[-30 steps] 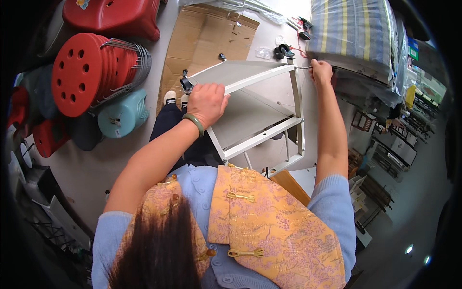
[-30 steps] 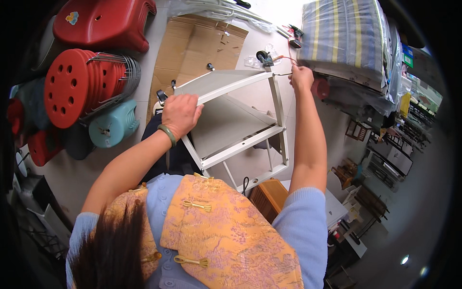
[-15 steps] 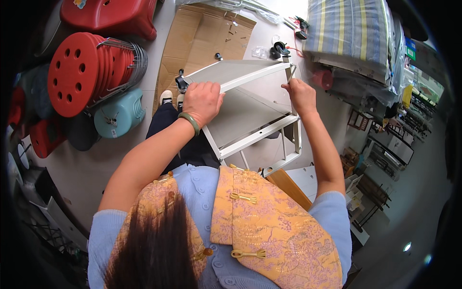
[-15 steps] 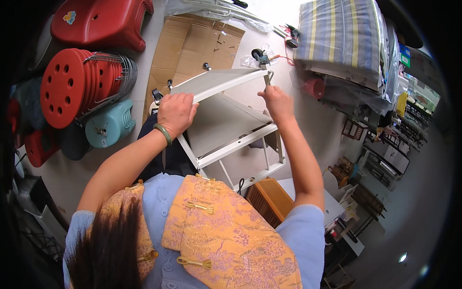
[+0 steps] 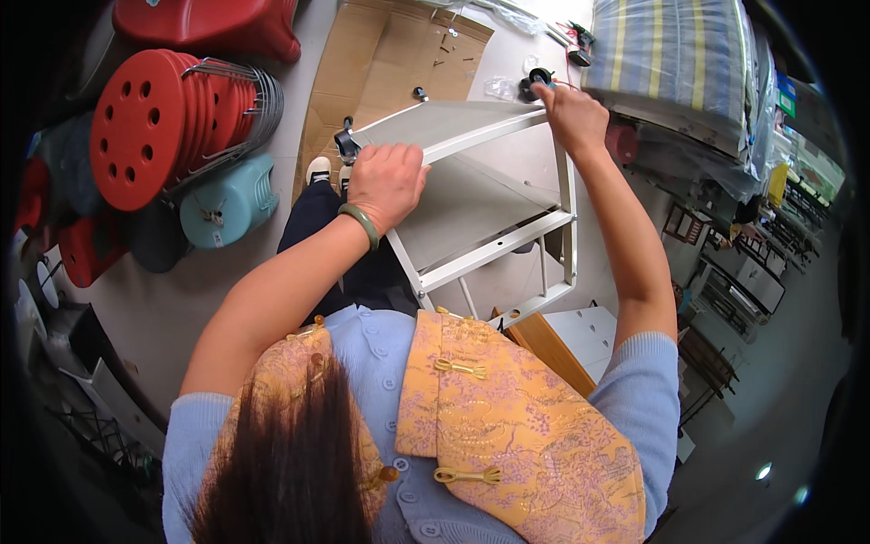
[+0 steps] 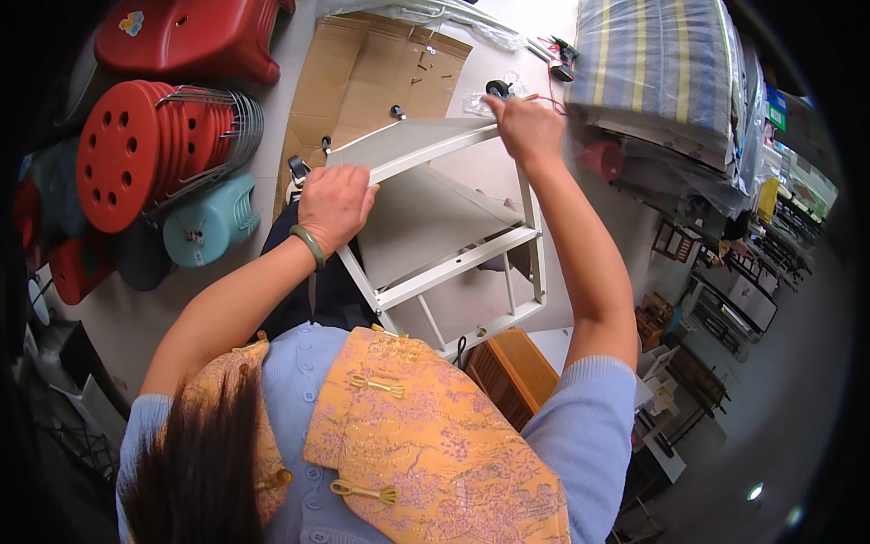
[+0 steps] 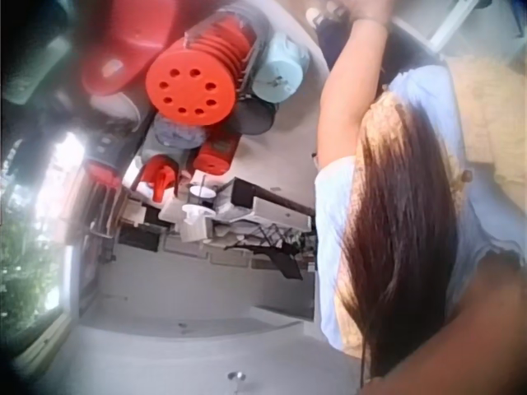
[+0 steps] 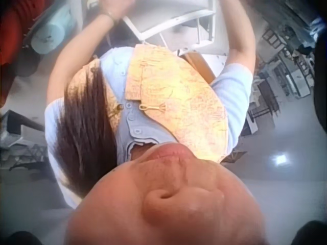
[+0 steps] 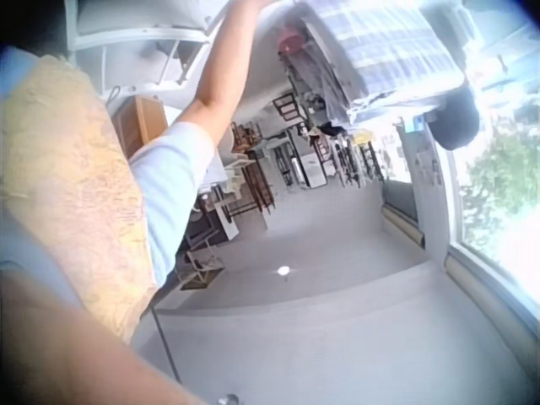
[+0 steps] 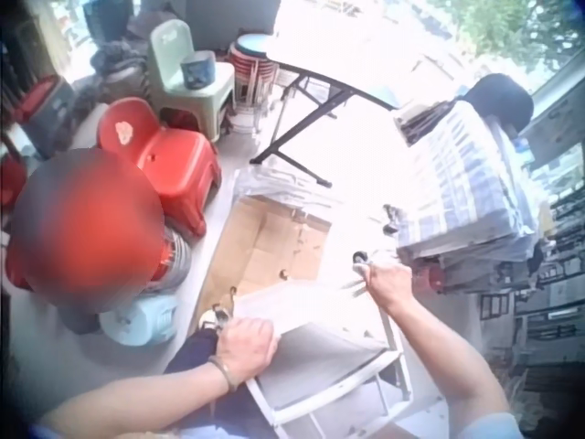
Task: The person assembles a white metal shelving unit by attaching caster wheels to the frame and securing them with screws. The person uses a screwdriver to tighten the screws and ensures the wheels are firmly attached.
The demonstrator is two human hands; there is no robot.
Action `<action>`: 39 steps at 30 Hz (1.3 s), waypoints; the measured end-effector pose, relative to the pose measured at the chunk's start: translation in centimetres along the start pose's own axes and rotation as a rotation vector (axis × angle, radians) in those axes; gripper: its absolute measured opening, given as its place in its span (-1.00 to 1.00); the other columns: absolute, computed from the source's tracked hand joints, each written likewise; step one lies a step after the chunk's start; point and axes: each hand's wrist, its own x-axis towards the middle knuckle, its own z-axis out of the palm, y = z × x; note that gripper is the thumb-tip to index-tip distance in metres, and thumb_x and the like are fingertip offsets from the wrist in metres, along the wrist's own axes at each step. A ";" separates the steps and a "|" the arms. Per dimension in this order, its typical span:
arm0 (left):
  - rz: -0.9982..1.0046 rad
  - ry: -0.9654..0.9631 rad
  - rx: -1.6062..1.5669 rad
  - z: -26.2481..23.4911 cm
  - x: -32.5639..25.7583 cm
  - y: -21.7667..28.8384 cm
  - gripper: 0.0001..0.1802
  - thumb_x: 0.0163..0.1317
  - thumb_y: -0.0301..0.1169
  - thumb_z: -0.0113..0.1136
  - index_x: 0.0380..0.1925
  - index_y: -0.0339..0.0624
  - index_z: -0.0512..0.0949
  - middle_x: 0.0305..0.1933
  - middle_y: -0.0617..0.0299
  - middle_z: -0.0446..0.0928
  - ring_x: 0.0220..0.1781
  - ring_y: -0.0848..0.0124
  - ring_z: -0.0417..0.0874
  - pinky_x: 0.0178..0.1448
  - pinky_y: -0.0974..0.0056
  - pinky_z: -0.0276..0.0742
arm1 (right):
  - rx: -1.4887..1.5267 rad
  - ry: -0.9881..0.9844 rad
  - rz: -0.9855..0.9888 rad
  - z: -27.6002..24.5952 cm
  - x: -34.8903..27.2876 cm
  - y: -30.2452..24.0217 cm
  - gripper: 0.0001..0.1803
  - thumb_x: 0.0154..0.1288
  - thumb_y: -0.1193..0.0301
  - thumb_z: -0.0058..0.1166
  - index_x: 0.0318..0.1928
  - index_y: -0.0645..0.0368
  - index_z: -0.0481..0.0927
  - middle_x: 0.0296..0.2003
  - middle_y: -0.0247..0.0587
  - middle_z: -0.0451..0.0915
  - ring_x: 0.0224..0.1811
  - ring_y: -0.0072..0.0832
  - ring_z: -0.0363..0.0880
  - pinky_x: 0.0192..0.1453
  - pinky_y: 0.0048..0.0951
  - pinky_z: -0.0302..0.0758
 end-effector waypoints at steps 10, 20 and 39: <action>0.005 0.009 -0.036 0.0 0.2 -0.1 -0.75 0.12 -0.22 0.19 -0.29 -0.12 0.48 -0.43 0.26 0.45 -0.31 0.33 0.51 -0.14 0.26 0.31 | 0.460 -0.320 0.618 1.4 5.1 4.9 -0.30 0.26 -0.23 -0.18 -0.29 0.16 0.72 -0.09 0.13 0.60 0.01 -0.04 0.57 0.10 -0.18 0.44; -0.013 -0.026 -0.095 -0.4 0.1 -0.6 -0.71 0.09 -0.23 0.22 -0.27 -0.16 0.48 -0.41 0.24 0.47 -0.29 0.33 0.50 -0.13 0.28 0.33 | -0.210 -0.052 -0.819 -3.0 3.0 7.2 -0.60 0.11 0.22 0.20 -0.05 0.06 0.50 0.23 -0.36 0.36 0.38 -0.44 0.18 0.33 -0.34 0.24; 0.009 0.019 -0.027 -0.2 0.5 0.1 -0.75 0.09 -0.22 0.21 -0.35 -0.11 0.47 -0.46 0.26 0.44 -0.33 0.34 0.50 -0.14 0.28 0.31 | 0.155 0.377 -0.427 4.2 -1.7 8.2 -0.74 0.14 0.20 0.17 -0.38 0.09 0.45 -0.42 -0.22 0.45 -0.24 -0.22 0.46 -0.15 -0.25 0.44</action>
